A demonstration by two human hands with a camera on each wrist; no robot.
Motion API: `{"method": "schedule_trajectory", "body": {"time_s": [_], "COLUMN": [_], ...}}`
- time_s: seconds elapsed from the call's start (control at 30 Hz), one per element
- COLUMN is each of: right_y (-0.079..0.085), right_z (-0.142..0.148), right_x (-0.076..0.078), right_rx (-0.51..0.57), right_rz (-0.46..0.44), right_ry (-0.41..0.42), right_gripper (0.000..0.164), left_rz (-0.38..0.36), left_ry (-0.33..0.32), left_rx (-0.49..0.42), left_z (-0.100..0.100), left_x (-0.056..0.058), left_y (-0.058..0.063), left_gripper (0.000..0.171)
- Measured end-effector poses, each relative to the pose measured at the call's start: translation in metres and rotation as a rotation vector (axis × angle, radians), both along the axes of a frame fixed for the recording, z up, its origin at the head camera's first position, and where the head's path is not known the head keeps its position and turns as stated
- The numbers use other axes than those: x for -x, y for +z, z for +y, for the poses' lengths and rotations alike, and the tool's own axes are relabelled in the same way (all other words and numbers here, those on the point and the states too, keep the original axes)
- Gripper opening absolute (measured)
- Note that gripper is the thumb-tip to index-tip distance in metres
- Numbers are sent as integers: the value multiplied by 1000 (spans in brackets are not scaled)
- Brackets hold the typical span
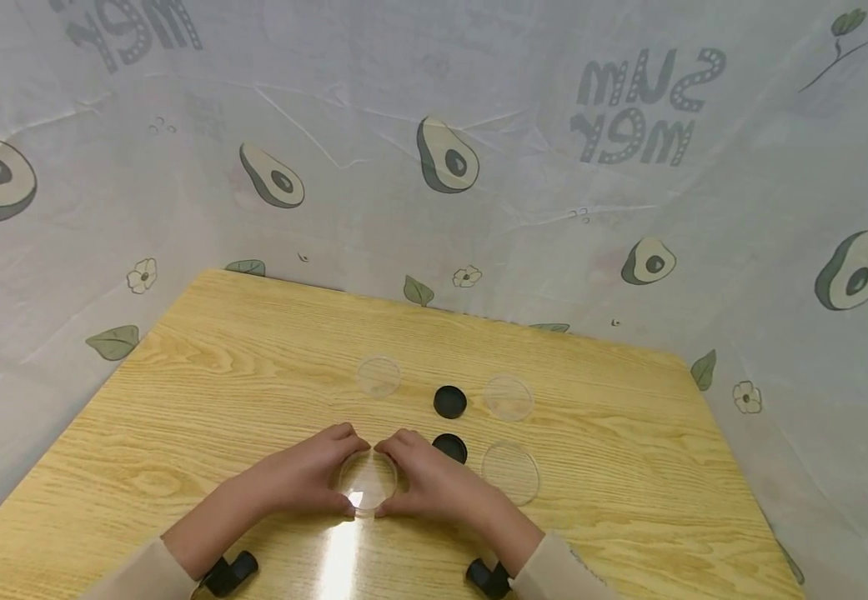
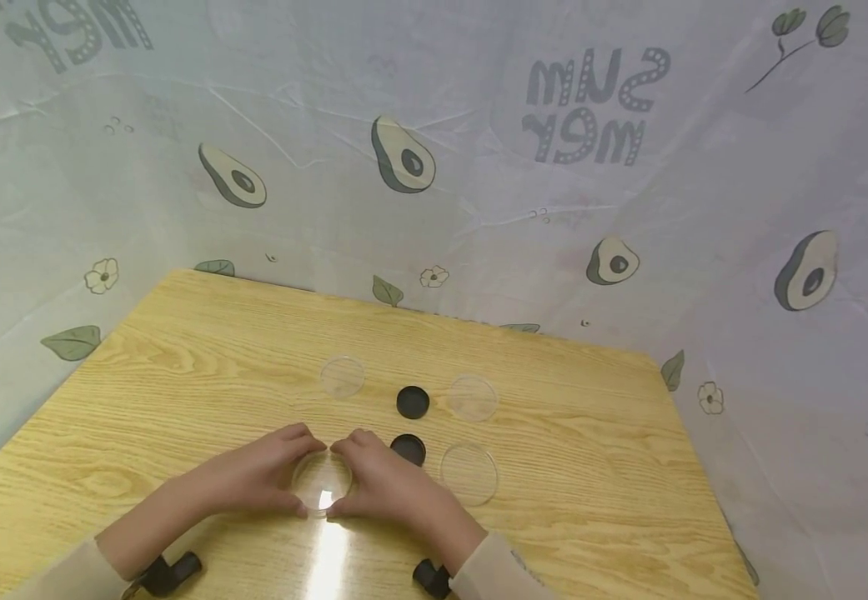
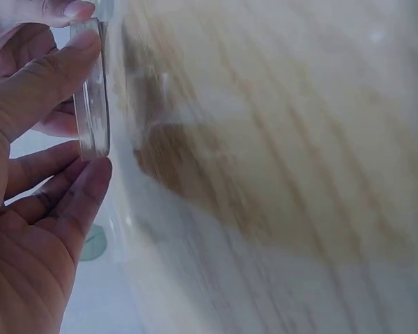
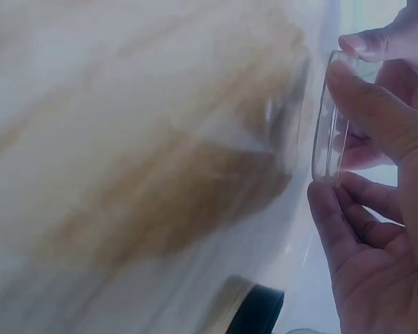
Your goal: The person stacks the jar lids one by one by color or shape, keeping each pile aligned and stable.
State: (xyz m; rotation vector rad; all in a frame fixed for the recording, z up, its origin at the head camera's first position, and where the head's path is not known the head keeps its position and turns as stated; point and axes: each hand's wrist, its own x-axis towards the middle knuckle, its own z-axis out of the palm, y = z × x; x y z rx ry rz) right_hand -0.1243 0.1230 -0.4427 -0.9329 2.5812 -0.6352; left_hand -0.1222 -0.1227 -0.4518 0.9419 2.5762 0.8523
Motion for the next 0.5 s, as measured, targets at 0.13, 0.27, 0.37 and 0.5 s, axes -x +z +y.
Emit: {"method": "schedule_trajectory", "body": {"time_s": [0.13, 0.27, 0.37, 0.5], "right_y": [1, 0, -1, -2], "right_z": [-2, -4, -5, -6], "right_x": [-6, -10, -13, -16], "right_rx": [-9, -5, -9, -15], "right_rz": [-5, -2, 10, 30], "right_ry": [8, 15, 18, 26], "right_gripper": [68, 67, 67, 66], "left_rz": [-18, -10, 2, 24], "left_ry": [-11, -15, -20, -34], "left_rx": [-13, -8, 1, -4], "left_z": [-2, -4, -5, -6], "left_x": [-6, -11, -15, -16], "left_y": [0, -1, -1, -3], "left_gripper": [70, 68, 68, 66]}}
